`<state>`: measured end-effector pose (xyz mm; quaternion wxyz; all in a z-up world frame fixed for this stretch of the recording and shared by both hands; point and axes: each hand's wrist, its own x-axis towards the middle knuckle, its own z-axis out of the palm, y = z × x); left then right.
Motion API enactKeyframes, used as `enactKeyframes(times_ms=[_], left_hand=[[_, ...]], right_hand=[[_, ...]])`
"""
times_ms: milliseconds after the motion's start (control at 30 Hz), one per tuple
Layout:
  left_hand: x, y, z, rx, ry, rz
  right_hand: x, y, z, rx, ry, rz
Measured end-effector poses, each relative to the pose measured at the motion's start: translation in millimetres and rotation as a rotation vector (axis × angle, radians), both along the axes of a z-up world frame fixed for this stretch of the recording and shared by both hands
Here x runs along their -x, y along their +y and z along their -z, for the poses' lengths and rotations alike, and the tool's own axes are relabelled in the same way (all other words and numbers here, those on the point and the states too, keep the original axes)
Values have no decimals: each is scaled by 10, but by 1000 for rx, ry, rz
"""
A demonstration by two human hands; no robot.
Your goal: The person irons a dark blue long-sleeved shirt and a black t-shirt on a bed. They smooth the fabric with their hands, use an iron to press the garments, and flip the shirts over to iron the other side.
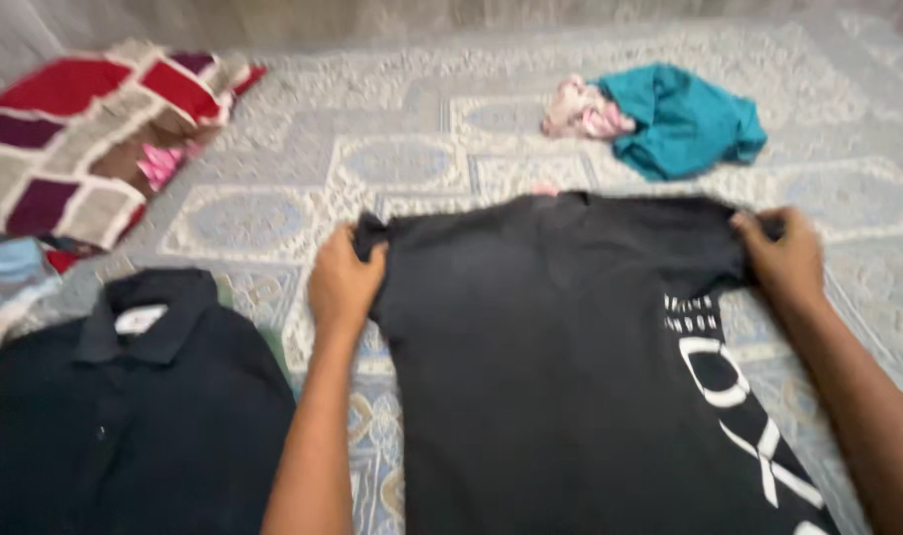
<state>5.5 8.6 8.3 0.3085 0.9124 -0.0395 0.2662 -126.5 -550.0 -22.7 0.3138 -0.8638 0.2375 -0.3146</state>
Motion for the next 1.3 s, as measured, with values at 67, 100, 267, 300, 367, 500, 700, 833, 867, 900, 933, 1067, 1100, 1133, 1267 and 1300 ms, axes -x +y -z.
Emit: enactKeyframes(times_ms=[67, 100, 267, 300, 367, 500, 700, 833, 867, 900, 933, 1067, 1100, 1133, 1267, 1300], left_hand=[[71, 26, 9, 60, -23, -16], [80, 15, 13, 85, -30, -42], [-94, 160, 237, 179, -52, 6], [-137, 193, 284, 212, -31, 41], [-174, 294, 398, 205, -70, 125], [521, 491, 597, 114, -58, 325], [2793, 576, 290, -8, 191, 426], [3858, 438, -30, -150, 35, 404], [4030, 412, -78, -129, 15, 331], [4131, 362, -119, -84, 9, 259], [4250, 333, -142, -40, 1, 187], [4676, 289, -206, -10, 74, 16], [4776, 305, -163, 7, 112, -31], [4842, 342, -102, 23, 149, -78], [4658, 633, 84, 586, 222, 34], [4584, 703, 103, 715, 155, 144]], right_hand=[[-12, -155, 84, -54, -351, -36], [-48, -205, 103, -108, -367, -112], [261, -236, 26, -396, -321, -265], [443, -230, -3, -530, -154, -245], [854, -204, -138, -38, 359, -344], [2149, 437, 5, -333, 438, -323], [3701, 924, 27, -99, 433, -616], [3925, 1329, 169, 41, 264, -471], [3902, 1384, 152, 18, 245, -431], [3905, 1445, 141, 62, 231, -408], [3934, 1500, 118, 106, 217, -385], [4059, 1620, -200, -415, 246, -197], [4160, 1640, -258, -506, 174, -242], [4241, 1663, -321, -598, 101, -286], [4490, 1832, -602, -815, 13, -335], [4588, 1839, -671, -868, 8, -347]])
